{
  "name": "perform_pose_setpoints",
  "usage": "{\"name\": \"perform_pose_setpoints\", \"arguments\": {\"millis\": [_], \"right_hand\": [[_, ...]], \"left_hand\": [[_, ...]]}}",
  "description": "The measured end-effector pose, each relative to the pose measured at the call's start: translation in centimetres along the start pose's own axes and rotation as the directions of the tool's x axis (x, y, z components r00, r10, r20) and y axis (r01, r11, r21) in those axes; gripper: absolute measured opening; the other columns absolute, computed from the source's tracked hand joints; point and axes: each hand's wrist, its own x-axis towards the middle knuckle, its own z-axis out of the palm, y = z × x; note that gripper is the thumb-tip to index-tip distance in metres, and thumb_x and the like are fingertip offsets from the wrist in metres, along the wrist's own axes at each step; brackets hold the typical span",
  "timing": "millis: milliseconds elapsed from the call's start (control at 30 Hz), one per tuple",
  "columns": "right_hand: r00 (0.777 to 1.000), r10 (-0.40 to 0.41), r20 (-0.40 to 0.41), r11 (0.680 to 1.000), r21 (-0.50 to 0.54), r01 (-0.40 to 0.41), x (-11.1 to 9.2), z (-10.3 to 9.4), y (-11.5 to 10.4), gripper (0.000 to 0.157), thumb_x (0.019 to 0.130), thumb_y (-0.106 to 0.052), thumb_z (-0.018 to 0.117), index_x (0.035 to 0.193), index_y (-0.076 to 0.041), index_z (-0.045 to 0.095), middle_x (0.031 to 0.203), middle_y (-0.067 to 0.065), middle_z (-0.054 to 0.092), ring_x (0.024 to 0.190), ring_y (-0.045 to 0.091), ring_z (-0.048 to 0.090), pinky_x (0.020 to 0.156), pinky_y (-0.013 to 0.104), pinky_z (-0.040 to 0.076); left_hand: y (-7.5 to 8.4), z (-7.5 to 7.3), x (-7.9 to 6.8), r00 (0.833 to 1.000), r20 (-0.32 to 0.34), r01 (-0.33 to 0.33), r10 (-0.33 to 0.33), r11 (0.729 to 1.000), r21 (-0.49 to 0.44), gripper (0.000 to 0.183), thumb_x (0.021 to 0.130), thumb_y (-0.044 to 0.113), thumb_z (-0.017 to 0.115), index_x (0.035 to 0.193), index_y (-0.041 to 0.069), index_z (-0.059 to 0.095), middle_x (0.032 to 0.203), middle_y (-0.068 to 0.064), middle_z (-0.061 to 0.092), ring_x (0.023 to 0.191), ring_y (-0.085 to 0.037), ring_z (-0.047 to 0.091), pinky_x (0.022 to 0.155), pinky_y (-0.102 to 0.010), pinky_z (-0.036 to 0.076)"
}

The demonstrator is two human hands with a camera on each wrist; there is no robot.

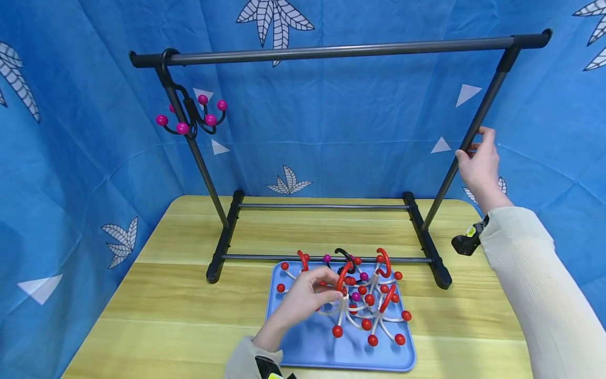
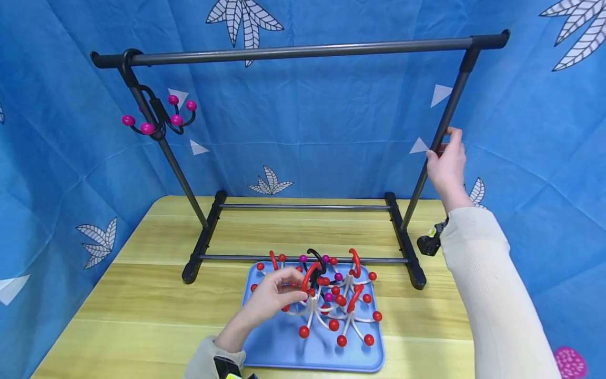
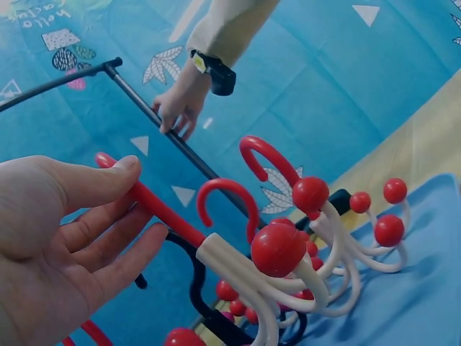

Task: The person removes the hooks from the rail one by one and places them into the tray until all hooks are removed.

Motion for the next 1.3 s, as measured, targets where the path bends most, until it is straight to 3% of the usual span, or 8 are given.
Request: {"name": "perform_pose_setpoints", "arguments": {"millis": [233, 600, 900, 1133, 1300], "right_hand": [[1.000, 0.015, 0.003, 1.000, 0.004, -0.015, 0.1, 0.0, 0.0, 0.053, 0.097, -0.026, 0.036, 0.141, -0.026, 0.007, 0.134, 0.020, 0.034, 0.120, 0.032, 0.039, 0.098, 0.046, 0.039], [1.000, 0.016, 0.002, 1.000, 0.006, -0.016, 0.2, 0.0, 0.0, 0.053, 0.097, -0.025, 0.036, 0.141, -0.027, 0.007, 0.134, 0.020, 0.035, 0.119, 0.032, 0.040, 0.098, 0.046, 0.040], [1.000, 0.012, 0.004, 1.000, 0.004, -0.012, 0.2, 0.0, 0.1, 0.052, 0.097, -0.026, 0.035, 0.141, -0.029, 0.007, 0.135, 0.020, 0.034, 0.120, 0.032, 0.040, 0.097, 0.046, 0.040], [1.000, 0.002, 0.005, 1.000, 0.007, -0.002, 0.2, 0.0, 0.0, 0.051, 0.097, -0.026, 0.035, 0.141, -0.027, 0.008, 0.135, 0.020, 0.033, 0.120, 0.032, 0.039, 0.097, 0.046, 0.039], [1.000, 0.014, 0.019, 1.000, 0.006, -0.015, 0.2, 0.0, 0.1, 0.052, 0.097, -0.027, 0.035, 0.141, -0.030, 0.007, 0.137, 0.020, 0.031, 0.121, 0.032, 0.038, 0.099, 0.046, 0.039]], "left_hand": [[-0.9, 0.2, -0.4, 0.999, 0.028, -0.023, 0.025, 0.998, -0.052, 0.019, 0.080, 0.003, 0.066, 0.097, -0.004, 0.061, 0.094, -0.015, 0.063, 0.087, -0.019, 0.063, 0.078, -0.024, 0.052], [-2.4, 0.8, -0.9, 1.000, 0.016, 0.015, -0.014, 0.997, -0.077, 0.019, 0.079, 0.003, 0.067, 0.096, -0.003, 0.062, 0.095, -0.015, 0.063, 0.087, -0.008, 0.061, 0.082, -0.022, 0.050], [-3.5, 1.2, -1.1, 0.997, 0.060, 0.049, -0.049, 0.999, -0.001, 0.014, 0.077, 0.005, 0.069, 0.091, 0.006, 0.064, 0.090, -0.003, 0.061, 0.086, -0.005, 0.059, 0.085, -0.029, 0.050], [-2.1, 0.9, -1.8, 0.992, 0.119, 0.037, -0.033, 0.999, -0.037, 0.018, 0.076, -0.001, 0.069, 0.093, -0.004, 0.062, 0.090, -0.007, 0.061, 0.087, -0.002, 0.059, 0.087, -0.028, 0.049], [-1.5, 0.7, -1.9, 0.990, 0.139, 0.029, -0.031, 0.999, 0.015, 0.017, 0.077, 0.002, 0.069, 0.093, 0.002, 0.064, 0.092, -0.004, 0.062, 0.088, -0.003, 0.059, 0.087, -0.030, 0.048]]}}
